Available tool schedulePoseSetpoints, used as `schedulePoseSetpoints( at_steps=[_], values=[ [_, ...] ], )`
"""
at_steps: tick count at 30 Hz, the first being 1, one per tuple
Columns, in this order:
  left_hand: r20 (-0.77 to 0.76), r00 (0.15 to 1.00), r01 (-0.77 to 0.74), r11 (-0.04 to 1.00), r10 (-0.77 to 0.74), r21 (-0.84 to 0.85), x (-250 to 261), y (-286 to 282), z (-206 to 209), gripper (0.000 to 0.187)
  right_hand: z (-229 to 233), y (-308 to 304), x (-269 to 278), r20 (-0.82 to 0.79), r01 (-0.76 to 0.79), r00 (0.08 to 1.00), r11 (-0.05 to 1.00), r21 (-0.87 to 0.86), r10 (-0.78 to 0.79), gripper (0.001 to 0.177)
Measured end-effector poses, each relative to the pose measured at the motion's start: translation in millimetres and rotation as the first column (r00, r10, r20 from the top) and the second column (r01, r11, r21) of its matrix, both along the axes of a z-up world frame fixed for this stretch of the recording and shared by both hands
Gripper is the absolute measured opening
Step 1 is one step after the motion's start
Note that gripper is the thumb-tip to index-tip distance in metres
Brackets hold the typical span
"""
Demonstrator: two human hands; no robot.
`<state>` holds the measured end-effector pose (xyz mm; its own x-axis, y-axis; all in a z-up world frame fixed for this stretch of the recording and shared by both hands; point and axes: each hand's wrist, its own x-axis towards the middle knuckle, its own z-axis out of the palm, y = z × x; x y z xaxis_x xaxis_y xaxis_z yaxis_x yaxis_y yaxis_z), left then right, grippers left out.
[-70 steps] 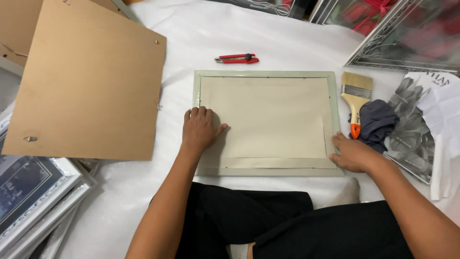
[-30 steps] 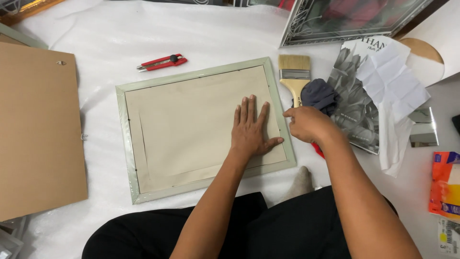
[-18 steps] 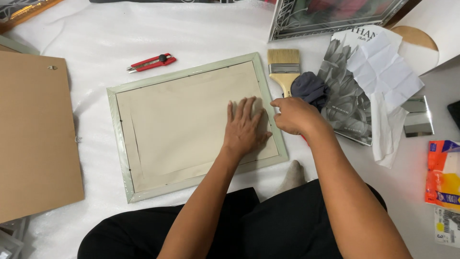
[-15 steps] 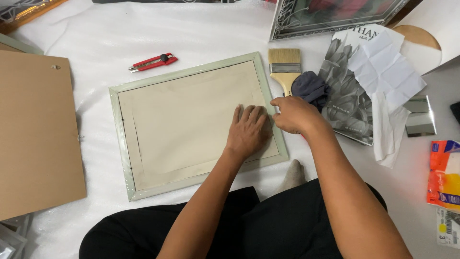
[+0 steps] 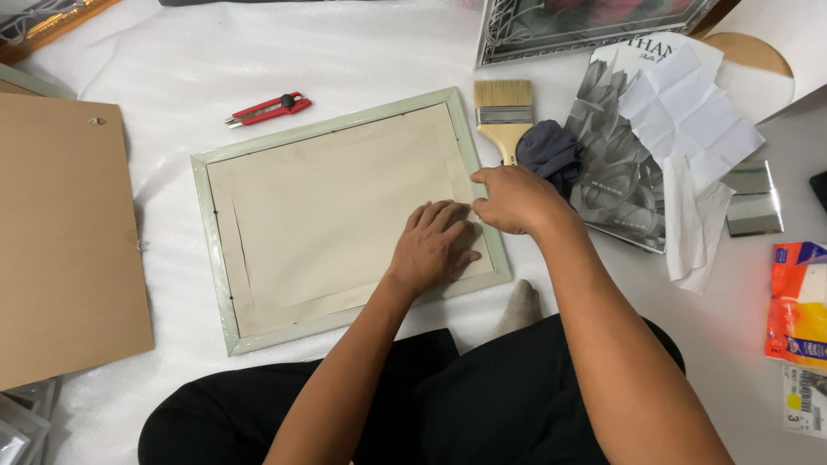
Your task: Assembling a picture frame by inserting artwork and a backing board
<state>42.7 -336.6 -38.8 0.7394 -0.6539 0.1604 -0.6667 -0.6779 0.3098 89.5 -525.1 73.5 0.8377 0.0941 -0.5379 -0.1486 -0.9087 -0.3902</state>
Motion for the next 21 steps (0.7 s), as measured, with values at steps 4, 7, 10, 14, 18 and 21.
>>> schedulePoseSetpoints(
  at_steps=[4, 7, 10, 14, 18, 21],
  values=[
    [-0.016, 1.000, -0.016, 0.996, 0.015, -0.087, -2, 4, 0, 0.050, 14, 4, -5, -0.011, 0.015, 1.000, 0.999, 0.040, -0.015, 0.057],
    [-0.151, 0.988, -0.045, 0.990, 0.025, -0.133, 4, 5, -1, 0.036, 7, 1, -3, 0.008, 0.013, 1.000, 0.999, 0.049, -0.013, 0.056],
    [-0.210, 0.978, -0.011, 0.995, -0.009, -0.097, 12, 3, 0, 0.036, 8, 2, -3, -0.004, 0.025, 1.000, 0.997, 0.074, -0.025, 0.058],
    [-0.230, 0.973, 0.033, 0.999, -0.038, -0.025, 16, 4, 3, 0.045, 4, 1, -2, 0.002, 0.014, 1.000, 0.998, 0.060, -0.014, 0.056],
    [-0.156, 0.988, 0.041, 0.993, -0.024, 0.109, 17, 0, 0, 0.049, 6, 4, -1, -0.004, 0.013, 1.000, 0.998, 0.067, -0.013, 0.058],
    [-0.103, 0.994, 0.043, 0.989, -0.028, 0.144, 12, -2, 0, 0.057, 6, 5, -1, -0.008, 0.008, 1.000, 0.998, 0.070, -0.008, 0.058]
  ],
)
